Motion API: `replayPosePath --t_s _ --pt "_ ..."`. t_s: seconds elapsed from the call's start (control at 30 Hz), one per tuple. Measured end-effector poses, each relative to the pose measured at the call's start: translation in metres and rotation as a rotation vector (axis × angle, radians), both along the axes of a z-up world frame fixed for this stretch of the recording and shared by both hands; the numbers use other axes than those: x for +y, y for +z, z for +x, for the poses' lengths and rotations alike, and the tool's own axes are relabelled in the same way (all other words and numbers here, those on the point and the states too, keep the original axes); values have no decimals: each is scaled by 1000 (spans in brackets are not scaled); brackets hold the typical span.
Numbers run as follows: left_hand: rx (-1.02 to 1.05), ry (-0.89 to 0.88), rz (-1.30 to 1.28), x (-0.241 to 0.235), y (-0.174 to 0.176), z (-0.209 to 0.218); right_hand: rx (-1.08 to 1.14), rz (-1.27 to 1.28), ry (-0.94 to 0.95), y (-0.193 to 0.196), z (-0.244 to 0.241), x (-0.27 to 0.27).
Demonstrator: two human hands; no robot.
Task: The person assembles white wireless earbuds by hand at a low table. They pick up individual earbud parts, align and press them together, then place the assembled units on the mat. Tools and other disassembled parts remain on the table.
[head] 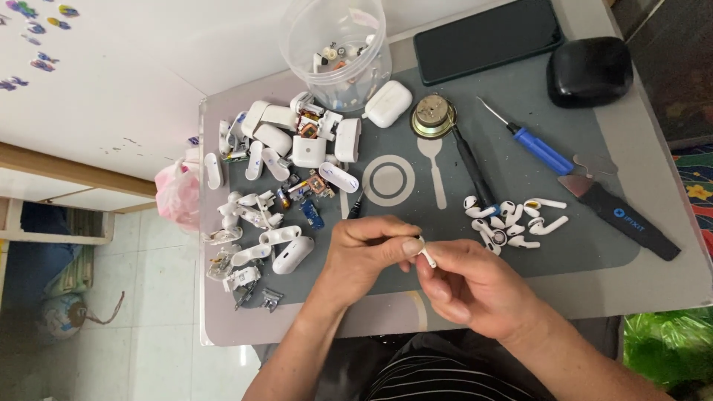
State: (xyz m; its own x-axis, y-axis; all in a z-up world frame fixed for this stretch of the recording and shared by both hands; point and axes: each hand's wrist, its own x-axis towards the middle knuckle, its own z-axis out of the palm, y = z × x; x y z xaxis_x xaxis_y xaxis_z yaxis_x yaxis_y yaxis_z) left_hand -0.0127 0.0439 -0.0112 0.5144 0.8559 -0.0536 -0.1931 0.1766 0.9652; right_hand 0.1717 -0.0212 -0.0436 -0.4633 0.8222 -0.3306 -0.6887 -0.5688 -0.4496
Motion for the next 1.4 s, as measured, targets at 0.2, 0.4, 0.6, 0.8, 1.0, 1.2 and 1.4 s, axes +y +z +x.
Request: replayPosePath --t_s 0.2,0.4,0.6,0.8,1.0,1.2,1.4 --pt "-27 -72 -83 3 -8 0 118 50 -15 -2 -8 4" --pt "258 -33 532 -5 18 7 365 -26 -24 -13 -12 -7" --pt "154 58 272 -3 2 12 -233 126 -326 3 -26 -7" --pt "60 75 87 -12 -2 12 -327 265 -336 13 -28 -9" --pt "135 21 405 -12 1 11 104 56 -154 -9 -15 -10" --pt "80 -110 348 -12 7 -3 -248 302 -180 13 -19 -15" --pt "-61 70 109 -24 -7 -1 -606 529 -256 24 -18 -18"
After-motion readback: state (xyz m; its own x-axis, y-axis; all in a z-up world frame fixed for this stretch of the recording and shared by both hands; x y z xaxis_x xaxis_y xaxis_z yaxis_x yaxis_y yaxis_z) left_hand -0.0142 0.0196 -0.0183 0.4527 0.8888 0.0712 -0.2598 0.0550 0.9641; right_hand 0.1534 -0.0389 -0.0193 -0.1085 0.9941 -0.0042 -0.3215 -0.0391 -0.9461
